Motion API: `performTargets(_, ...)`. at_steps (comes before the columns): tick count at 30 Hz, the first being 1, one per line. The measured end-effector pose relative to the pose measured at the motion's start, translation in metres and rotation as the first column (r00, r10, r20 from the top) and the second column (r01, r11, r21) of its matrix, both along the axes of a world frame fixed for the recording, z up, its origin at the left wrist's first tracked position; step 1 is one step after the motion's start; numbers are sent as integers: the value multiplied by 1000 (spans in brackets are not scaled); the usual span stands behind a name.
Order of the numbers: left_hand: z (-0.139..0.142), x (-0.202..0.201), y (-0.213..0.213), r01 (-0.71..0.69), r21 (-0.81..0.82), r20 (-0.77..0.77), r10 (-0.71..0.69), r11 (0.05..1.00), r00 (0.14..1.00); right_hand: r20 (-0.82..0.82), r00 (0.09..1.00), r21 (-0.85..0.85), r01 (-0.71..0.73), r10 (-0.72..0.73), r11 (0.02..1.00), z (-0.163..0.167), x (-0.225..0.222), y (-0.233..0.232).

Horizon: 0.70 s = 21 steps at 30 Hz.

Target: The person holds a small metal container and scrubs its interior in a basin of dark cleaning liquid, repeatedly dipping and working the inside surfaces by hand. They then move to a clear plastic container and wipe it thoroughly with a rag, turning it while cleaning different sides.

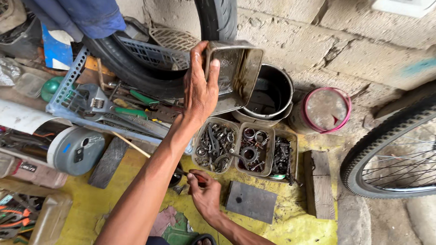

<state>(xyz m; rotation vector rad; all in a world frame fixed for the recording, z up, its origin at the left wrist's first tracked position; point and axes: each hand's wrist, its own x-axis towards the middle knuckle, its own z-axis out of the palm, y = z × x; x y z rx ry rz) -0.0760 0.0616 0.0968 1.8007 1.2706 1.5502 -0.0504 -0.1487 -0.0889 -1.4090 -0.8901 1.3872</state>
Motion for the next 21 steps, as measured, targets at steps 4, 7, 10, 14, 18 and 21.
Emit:
performTargets(4,-10,10,10,-51,101,-102,61,994,993,8,1000,164,10,-12,986,32,49,5)
performTargets(7,-10,17,9,-61,156,-120,80,986,990,106,994,252,-46,20,967,78,112,24)
performTargets(10,-7,25,2,-31,151,-107,48,988,993,253,966,334,-36,-53,942,128,180,47)
performTargets(14,-2,50,2,-9,-16,-7,9,1000,1000,506,823,610,-129,-259,782,178,236,87)
performTargets(18,-4,73,11,-14,-73,70,19,997,997,615,660,764,-361,-432,535,195,253,129)
performTargets(21,-9,77,12,65,-61,117,-58,996,991,647,689,721,-414,-327,556,189,248,139)
